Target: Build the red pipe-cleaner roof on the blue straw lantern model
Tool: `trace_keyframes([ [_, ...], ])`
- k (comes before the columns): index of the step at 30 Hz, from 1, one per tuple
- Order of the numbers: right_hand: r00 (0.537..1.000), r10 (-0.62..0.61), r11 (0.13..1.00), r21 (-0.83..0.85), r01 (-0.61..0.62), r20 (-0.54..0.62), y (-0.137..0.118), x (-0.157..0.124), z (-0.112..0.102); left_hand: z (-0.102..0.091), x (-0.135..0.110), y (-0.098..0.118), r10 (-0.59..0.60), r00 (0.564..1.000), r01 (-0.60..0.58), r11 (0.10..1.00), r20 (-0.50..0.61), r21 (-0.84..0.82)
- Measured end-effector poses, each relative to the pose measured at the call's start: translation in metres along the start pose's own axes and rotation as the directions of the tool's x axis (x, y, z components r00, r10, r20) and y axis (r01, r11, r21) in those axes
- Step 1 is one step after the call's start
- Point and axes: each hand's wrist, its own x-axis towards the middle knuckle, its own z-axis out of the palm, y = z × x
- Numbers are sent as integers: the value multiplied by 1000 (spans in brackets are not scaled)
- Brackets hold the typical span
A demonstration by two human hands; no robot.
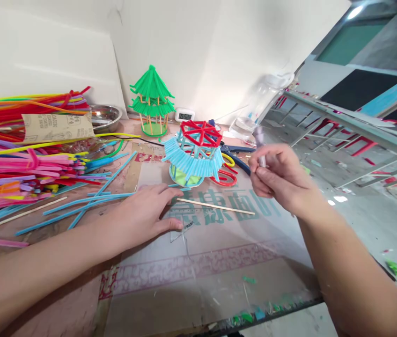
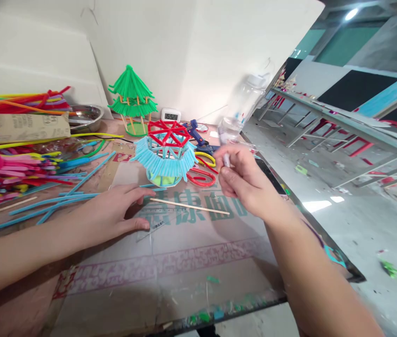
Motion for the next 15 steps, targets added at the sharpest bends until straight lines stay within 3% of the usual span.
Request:
trace_keyframes([
  [4,997,-66,975,-212,74,42,-18,-11,5,4,-1,-1,-2,1000,2,1000,-16,6],
  [7,975,-141,876,-437,203,170,-22,-16,23,6,0,2,-9,999,10,1000,-35,17],
  [10,947,-40,725,-643,246,318,-11,-11,44,7,1,4,-13,999,13,1000,-31,19],
  [12,937,65,653,-725,221,344,1,-6,52,7,2,2,-4,999,5,1000,-34,23],
  [15,930,156,634,-755,164,333,16,0,55,8,3,-1,13,999,-13,1000,-38,7],
])
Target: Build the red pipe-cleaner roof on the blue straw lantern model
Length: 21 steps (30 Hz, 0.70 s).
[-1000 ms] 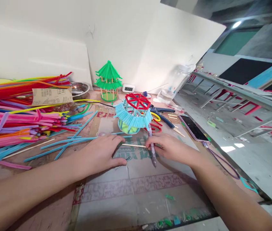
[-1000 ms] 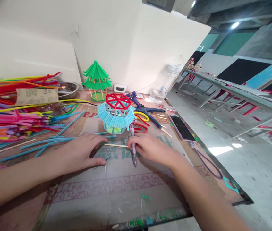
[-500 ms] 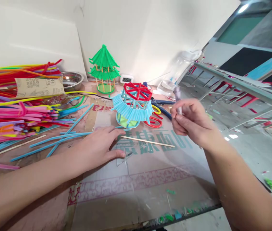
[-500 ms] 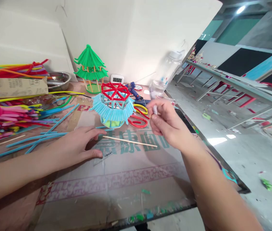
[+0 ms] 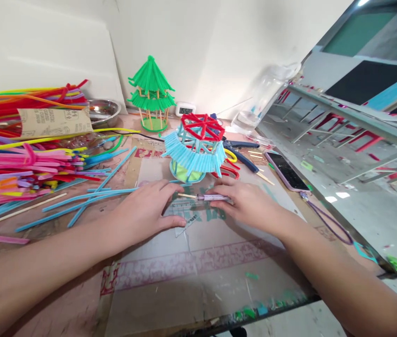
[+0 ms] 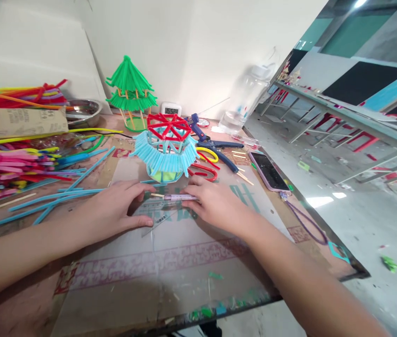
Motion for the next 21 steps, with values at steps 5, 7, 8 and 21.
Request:
trace_keyframes([
  [5,1000,-10,995,98,10,-2,8,6,9,1,1,-3,8,1000,-8,999,3,-51],
  [7,999,-34,993,112,35,-16,8,8,12,0,2,-3,0,1000,0,998,5,-59],
  [8,999,-42,992,118,44,-20,8,9,13,0,2,-3,-4,1000,4,998,6,-61],
  [21,999,-26,993,118,22,30,1,6,10,1,3,-6,7,1000,-4,996,29,-89],
])
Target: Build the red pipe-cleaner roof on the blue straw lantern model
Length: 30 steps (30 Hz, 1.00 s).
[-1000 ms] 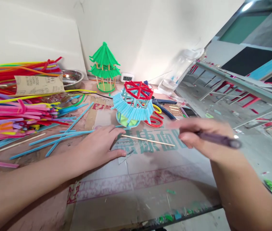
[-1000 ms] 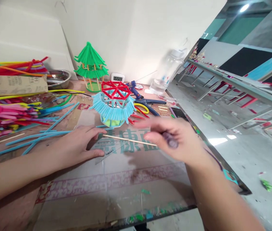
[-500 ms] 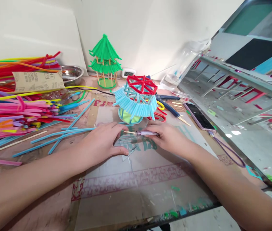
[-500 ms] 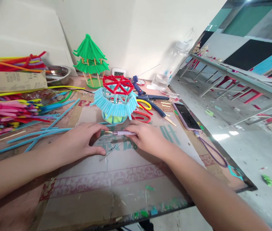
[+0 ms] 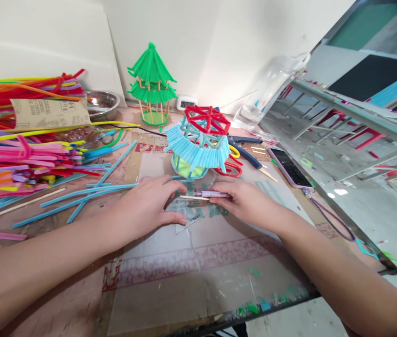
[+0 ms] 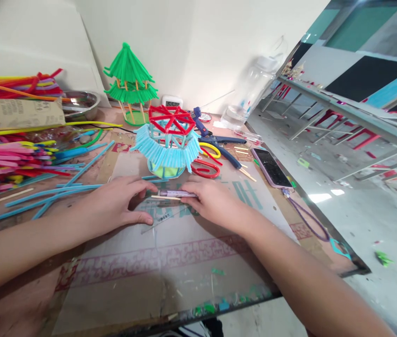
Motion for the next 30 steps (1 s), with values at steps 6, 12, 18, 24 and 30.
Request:
trace_keyframes([
  [6,998,-49,999,6,49,-26,-3,1,2,0,0,1,15,1000,-14,1000,-9,22],
  [12,997,-72,997,-30,72,-11,-6,1,4,1,1,0,21,1000,-21,999,5,32],
  [18,993,-113,993,-36,112,-26,-6,1,8,0,1,1,18,1000,-18,999,3,34],
  [24,992,-123,992,-4,122,-9,-4,1,4,-1,0,2,28,1000,-28,999,7,29],
  [30,991,-134,990,-49,134,-8,-4,1,4,1,0,0,36,999,-36,999,-1,34],
])
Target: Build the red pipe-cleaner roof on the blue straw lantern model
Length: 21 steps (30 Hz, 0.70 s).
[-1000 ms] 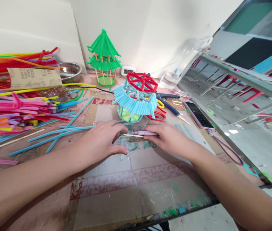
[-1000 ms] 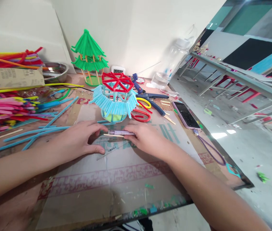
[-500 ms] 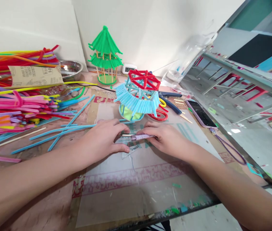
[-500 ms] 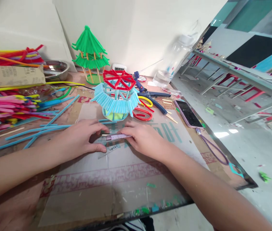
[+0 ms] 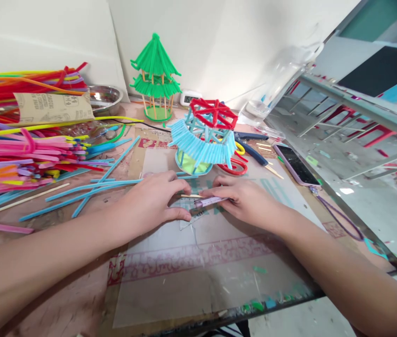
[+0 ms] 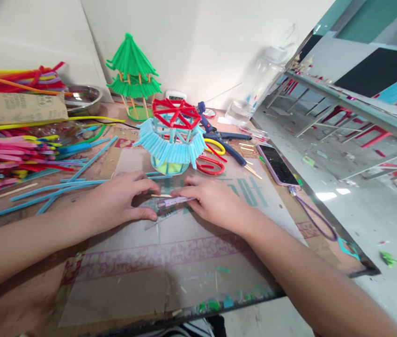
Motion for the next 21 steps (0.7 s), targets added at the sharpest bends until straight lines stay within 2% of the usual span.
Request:
trace_keyframes([
  [9,1000,-14,998,-54,14,10,0,0,0,-2,1,0,-10,1000,10,1000,15,-18],
  [21,999,-17,1000,-26,18,36,0,0,-2,-1,1,1,-19,1000,19,1000,16,-2],
])
